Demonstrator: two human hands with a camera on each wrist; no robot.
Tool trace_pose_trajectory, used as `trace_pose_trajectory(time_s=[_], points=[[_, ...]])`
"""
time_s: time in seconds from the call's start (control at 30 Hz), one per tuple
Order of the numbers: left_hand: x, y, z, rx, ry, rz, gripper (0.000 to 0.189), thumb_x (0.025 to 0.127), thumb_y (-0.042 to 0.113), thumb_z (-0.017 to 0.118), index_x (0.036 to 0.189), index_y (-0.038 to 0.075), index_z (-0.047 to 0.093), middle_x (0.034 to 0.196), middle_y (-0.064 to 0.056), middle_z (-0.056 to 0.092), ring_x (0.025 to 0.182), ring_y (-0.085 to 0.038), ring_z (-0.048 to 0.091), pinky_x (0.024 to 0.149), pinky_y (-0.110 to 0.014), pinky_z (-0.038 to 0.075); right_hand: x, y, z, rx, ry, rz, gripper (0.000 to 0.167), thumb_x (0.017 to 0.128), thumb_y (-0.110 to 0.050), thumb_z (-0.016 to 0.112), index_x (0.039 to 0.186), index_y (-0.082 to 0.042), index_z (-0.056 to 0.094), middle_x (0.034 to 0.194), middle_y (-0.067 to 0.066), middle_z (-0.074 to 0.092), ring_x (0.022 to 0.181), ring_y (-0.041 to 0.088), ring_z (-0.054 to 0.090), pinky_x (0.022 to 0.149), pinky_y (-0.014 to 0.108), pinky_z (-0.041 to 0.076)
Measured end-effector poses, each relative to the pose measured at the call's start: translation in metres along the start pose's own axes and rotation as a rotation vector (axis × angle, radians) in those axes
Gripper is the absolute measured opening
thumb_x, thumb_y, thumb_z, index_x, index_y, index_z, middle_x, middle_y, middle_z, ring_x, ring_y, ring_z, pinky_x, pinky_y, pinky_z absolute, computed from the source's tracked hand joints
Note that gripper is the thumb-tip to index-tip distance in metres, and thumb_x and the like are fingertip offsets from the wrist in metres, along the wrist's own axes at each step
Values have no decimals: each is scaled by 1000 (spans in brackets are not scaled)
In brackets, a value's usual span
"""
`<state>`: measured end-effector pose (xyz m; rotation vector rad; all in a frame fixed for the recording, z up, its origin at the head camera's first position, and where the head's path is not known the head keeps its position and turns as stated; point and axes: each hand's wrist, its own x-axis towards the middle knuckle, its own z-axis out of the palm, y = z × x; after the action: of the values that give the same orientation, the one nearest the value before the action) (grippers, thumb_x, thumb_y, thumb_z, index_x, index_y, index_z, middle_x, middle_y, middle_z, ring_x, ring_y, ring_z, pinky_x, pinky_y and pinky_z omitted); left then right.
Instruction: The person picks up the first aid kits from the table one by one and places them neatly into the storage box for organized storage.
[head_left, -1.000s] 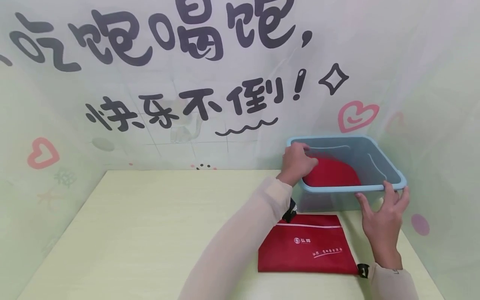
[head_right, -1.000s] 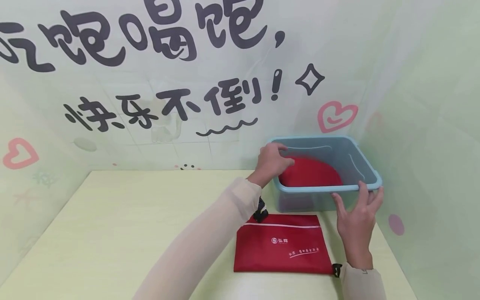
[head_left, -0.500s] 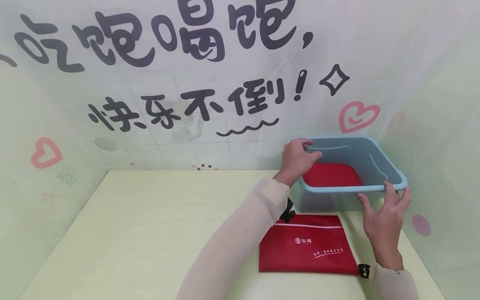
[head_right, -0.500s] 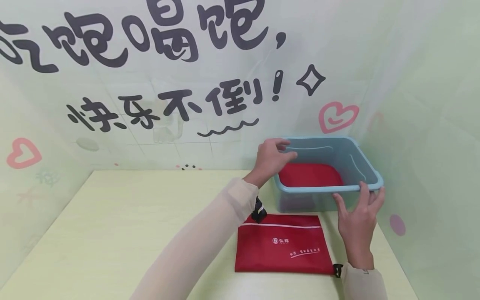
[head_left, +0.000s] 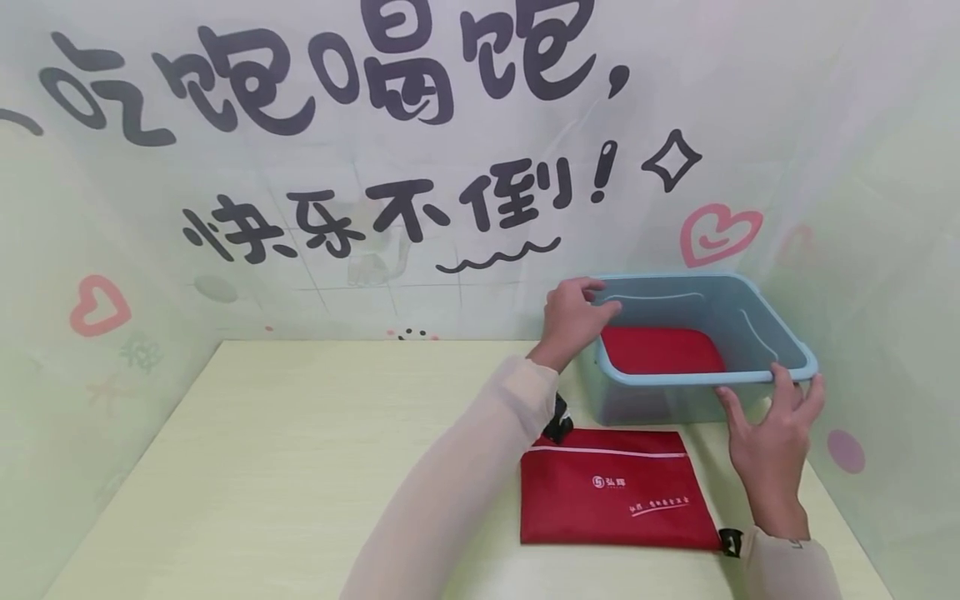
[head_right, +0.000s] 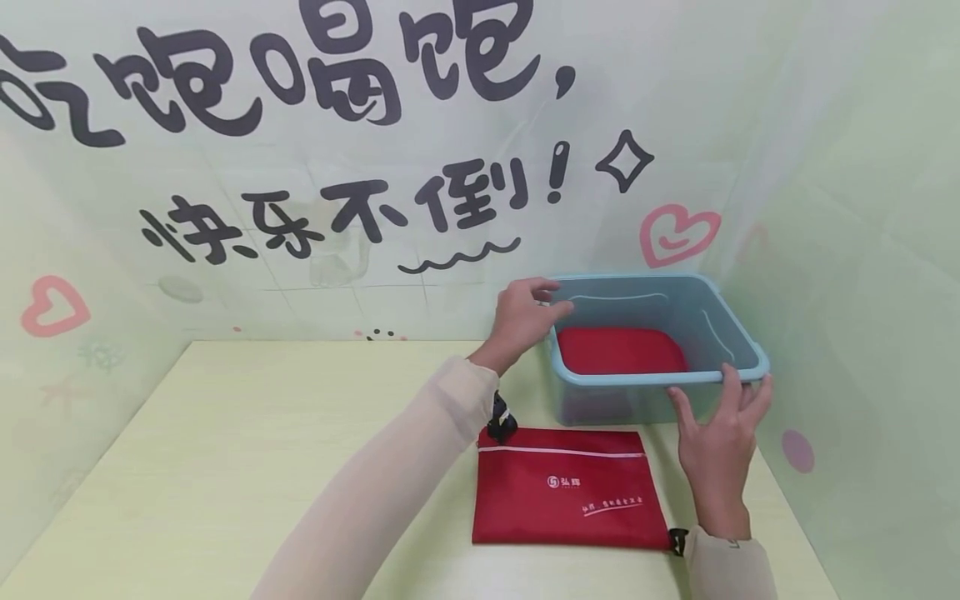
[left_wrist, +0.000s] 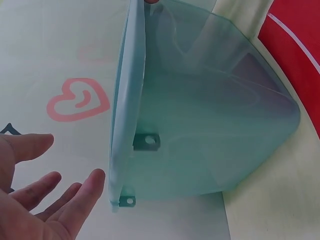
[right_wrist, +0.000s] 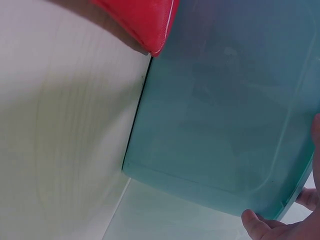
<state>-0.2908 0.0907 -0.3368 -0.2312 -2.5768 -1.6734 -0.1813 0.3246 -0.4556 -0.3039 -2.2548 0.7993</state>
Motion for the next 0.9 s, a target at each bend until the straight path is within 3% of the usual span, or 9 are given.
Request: trace_pose_trajectory(time_s=[0.47,0.77,0.9], points=[[-1,-8,-15,-36,-10,-26,34,90,19,74,122,8,70,117,-9,69,106,-21,62,80,-31,55,0,0,0,-2,-4,5,74,89,-24,75,151,-10,36,162,13,14,140,41,36,89,71,42],[-2,-25,-27,-47,-18,-42,36,91,20,71,123,4,68,118,-15,68,107,-24,62,84,-37,55,1,0,-1,11,0,-14,74,89,-24,76,150,-9,36,161,16,14,135,44,39,89,71,42],[-3,-38,-32,-33,-41,-63,35,91,24,71,122,6,69,115,-12,69,100,-23,65,80,-36,56,1,0,-1,13,1,-15,73,89,-24,76,149,-9,37,161,16,14,134,45,40,89,71,42]])
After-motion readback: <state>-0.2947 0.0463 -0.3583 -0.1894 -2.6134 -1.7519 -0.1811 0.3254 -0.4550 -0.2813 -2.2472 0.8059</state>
